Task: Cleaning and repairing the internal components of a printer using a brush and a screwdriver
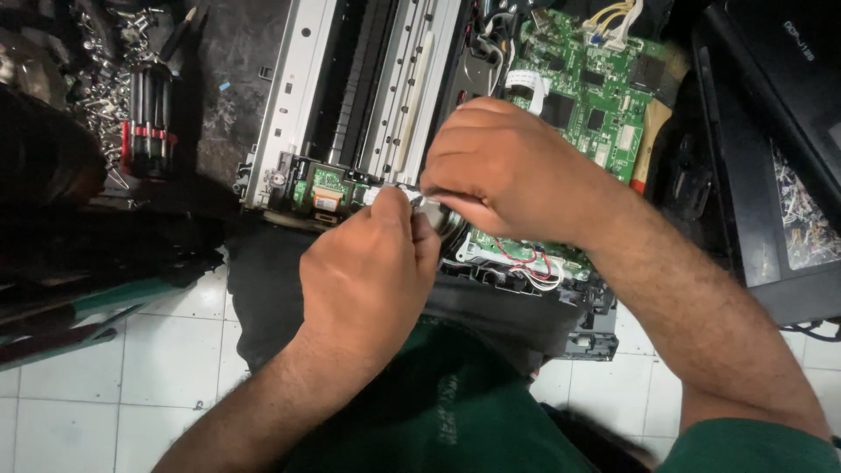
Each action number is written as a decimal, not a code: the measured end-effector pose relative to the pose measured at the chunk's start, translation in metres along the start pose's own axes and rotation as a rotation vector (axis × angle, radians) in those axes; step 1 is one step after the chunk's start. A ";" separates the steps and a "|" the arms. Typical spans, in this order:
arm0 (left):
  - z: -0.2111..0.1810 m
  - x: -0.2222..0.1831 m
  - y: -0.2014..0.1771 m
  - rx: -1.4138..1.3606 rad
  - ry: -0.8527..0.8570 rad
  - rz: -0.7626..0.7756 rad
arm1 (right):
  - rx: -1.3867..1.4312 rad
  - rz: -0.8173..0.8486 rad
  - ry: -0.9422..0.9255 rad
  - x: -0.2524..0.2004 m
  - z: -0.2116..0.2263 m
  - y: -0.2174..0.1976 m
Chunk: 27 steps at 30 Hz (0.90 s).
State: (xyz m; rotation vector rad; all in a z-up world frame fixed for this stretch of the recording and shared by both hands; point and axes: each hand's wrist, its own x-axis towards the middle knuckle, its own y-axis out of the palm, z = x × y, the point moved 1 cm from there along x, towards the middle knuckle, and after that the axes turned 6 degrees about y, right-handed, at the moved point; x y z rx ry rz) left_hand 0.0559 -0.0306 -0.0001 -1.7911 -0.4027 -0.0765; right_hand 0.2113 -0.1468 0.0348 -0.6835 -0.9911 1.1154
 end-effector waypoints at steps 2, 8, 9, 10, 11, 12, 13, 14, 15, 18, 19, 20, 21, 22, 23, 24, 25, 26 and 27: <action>0.000 -0.001 -0.001 -0.023 -0.039 0.063 | -0.017 -0.001 0.002 0.000 0.000 0.001; 0.000 0.002 -0.004 -0.051 -0.045 0.101 | -0.077 -0.023 0.045 -0.003 0.001 0.006; 0.000 0.002 -0.004 -0.067 -0.038 0.097 | -0.094 -0.035 0.053 -0.004 0.001 0.008; 0.000 0.003 -0.004 -0.067 -0.040 0.098 | -0.092 -0.033 0.053 -0.004 0.001 0.008; 0.000 0.003 -0.003 -0.067 -0.045 0.096 | -0.113 -0.034 0.053 -0.004 0.002 0.009; -0.001 0.004 -0.003 -0.066 -0.049 0.094 | -0.135 -0.036 0.054 -0.004 0.003 0.009; -0.001 0.001 -0.001 -0.066 -0.049 0.095 | -0.134 -0.036 0.054 -0.004 0.002 0.010; -0.001 0.000 0.000 -0.027 -0.042 0.077 | -0.140 -0.049 0.051 -0.004 0.002 0.011; -0.002 -0.002 0.001 0.012 -0.035 0.059 | -0.147 -0.062 0.047 -0.005 0.002 0.011; 0.000 -0.003 -0.003 -0.090 -0.086 0.193 | -0.197 -0.061 0.016 -0.006 0.001 0.010; -0.002 -0.002 -0.005 -0.090 -0.086 0.193 | -0.197 -0.061 0.015 -0.006 0.001 0.010; -0.003 -0.002 -0.007 -0.117 -0.135 0.263 | -0.197 -0.067 0.012 -0.006 0.001 0.010; -0.003 -0.002 -0.009 -0.144 -0.183 0.333 | -0.197 -0.074 0.009 -0.006 0.001 0.011; -0.002 -0.004 -0.007 -0.143 -0.186 0.334 | -0.194 -0.073 0.007 -0.006 0.001 0.010; -0.002 -0.006 -0.006 -0.138 -0.173 0.300 | -0.184 -0.067 0.007 -0.006 0.000 0.010; -0.001 -0.007 -0.006 -0.132 -0.162 0.267 | -0.174 -0.062 0.006 -0.006 0.000 0.010; 0.000 -0.005 -0.007 -0.131 -0.165 0.268 | -0.171 -0.062 0.004 -0.006 0.001 0.010; 0.000 -0.003 -0.008 -0.172 -0.174 0.294 | -0.168 -0.063 0.009 -0.006 0.001 0.010; 0.000 -0.001 -0.009 -0.214 -0.183 0.320 | -0.165 -0.065 0.014 -0.005 0.001 0.010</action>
